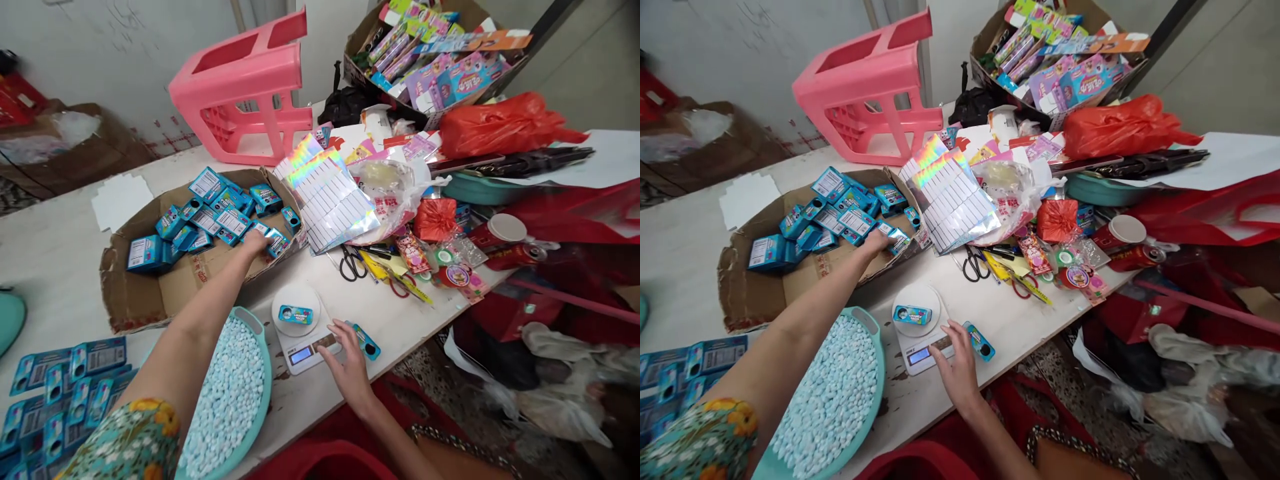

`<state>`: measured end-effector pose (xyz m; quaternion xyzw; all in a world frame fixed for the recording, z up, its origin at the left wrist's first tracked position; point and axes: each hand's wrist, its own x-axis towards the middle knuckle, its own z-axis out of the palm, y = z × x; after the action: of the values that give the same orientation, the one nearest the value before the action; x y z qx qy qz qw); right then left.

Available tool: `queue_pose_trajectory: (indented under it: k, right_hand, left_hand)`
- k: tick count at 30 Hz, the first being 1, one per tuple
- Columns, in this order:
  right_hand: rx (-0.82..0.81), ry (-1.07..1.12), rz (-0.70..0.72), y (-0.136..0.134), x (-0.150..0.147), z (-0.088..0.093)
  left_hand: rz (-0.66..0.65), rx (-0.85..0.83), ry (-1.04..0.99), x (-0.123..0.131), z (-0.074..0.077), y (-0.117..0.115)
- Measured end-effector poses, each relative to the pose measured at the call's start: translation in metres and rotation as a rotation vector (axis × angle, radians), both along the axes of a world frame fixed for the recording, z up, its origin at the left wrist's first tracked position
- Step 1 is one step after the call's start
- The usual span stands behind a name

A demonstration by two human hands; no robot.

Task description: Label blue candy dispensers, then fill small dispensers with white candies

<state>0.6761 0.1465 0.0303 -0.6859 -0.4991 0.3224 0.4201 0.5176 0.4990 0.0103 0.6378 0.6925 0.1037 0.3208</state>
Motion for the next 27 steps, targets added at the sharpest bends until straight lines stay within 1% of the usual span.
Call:
queue_pose_trajectory:
  k: [2,4,5,7,8,9,10,11,12,13,14,15,16,17,18,19,20,21,22,23,25,27]
  right_hand:
    - [0.026,-0.009,-0.019,-0.001,0.003,0.006]
    - [0.065,-0.017,-0.045,0.002,0.006,0.019]
    - [0.087,-0.026,-0.063,0.004,0.008,0.028]
    - [0.139,-0.062,-0.098,0.009,0.007,0.047]
    - [0.173,-0.088,-0.108,0.010,0.003,0.057]
    - [0.208,-0.115,-0.099,0.012,-0.004,0.067]
    - [0.237,-0.142,-0.064,0.013,-0.014,0.075]
    - [0.255,-0.164,0.000,0.013,-0.027,0.082]
    - [0.258,-0.181,0.083,0.012,-0.042,0.087]
    - [0.250,-0.191,0.170,0.010,-0.058,0.091]
    - [0.230,-0.193,0.242,0.008,-0.074,0.092]
    - [0.203,-0.185,0.289,0.004,-0.088,0.091]
    - [0.171,-0.163,0.310,0.000,-0.100,0.090]
    - [0.132,-0.125,0.320,-0.006,-0.109,0.087]
    - [0.089,-0.071,0.332,-0.013,-0.115,0.084]
    - [0.046,-0.007,0.359,-0.020,-0.119,0.080]
    - [0.003,0.064,0.403,-0.028,-0.120,0.077]
    - [-0.036,0.134,0.461,-0.036,-0.120,0.074]
    - [-0.077,0.200,0.523,-0.044,-0.119,0.071]
    - [-0.116,0.257,0.577,-0.051,-0.118,0.068]
    - [-0.182,0.341,0.627,-0.063,-0.117,0.064]
    - [-0.216,0.384,0.590,-0.070,-0.118,0.062]
  left_hand:
    - [0.001,-0.017,-0.007,-0.002,0.006,-0.005]
    - [0.005,0.024,-0.025,-0.006,0.018,-0.016]
    - [0.024,0.094,-0.045,-0.010,0.028,-0.024]
    - [0.111,0.331,-0.114,-0.024,0.057,-0.050]
    - [0.171,0.467,-0.165,-0.033,0.075,-0.069]
    - [0.213,0.564,-0.231,-0.043,0.094,-0.092]
    - [0.233,0.596,-0.294,-0.052,0.113,-0.120]
    - [0.225,0.572,-0.355,-0.060,0.129,-0.152]
    - [0.187,0.508,-0.405,-0.067,0.143,-0.186]
    - [0.137,0.410,-0.442,-0.073,0.152,-0.221]
    - [0.083,0.282,-0.477,-0.079,0.157,-0.254]
    - [0.056,0.150,-0.528,-0.084,0.157,-0.284]
    - [0.052,0.023,-0.588,-0.091,0.154,-0.307]
    - [0.071,-0.063,-0.650,-0.099,0.148,-0.324]
    - [0.112,-0.091,-0.685,-0.108,0.139,-0.334]
    - [0.151,-0.066,-0.670,-0.118,0.129,-0.337]
    - [0.172,0.004,-0.606,-0.129,0.116,-0.335]
    - [0.167,0.101,-0.501,-0.139,0.102,-0.327]
    - [0.118,0.189,-0.363,-0.147,0.087,-0.317]
    - [0.038,0.251,-0.243,-0.154,0.072,-0.305]
    - [-0.105,0.282,-0.071,-0.159,0.044,-0.283]
    - [-0.162,0.283,0.061,-0.158,0.022,-0.270]
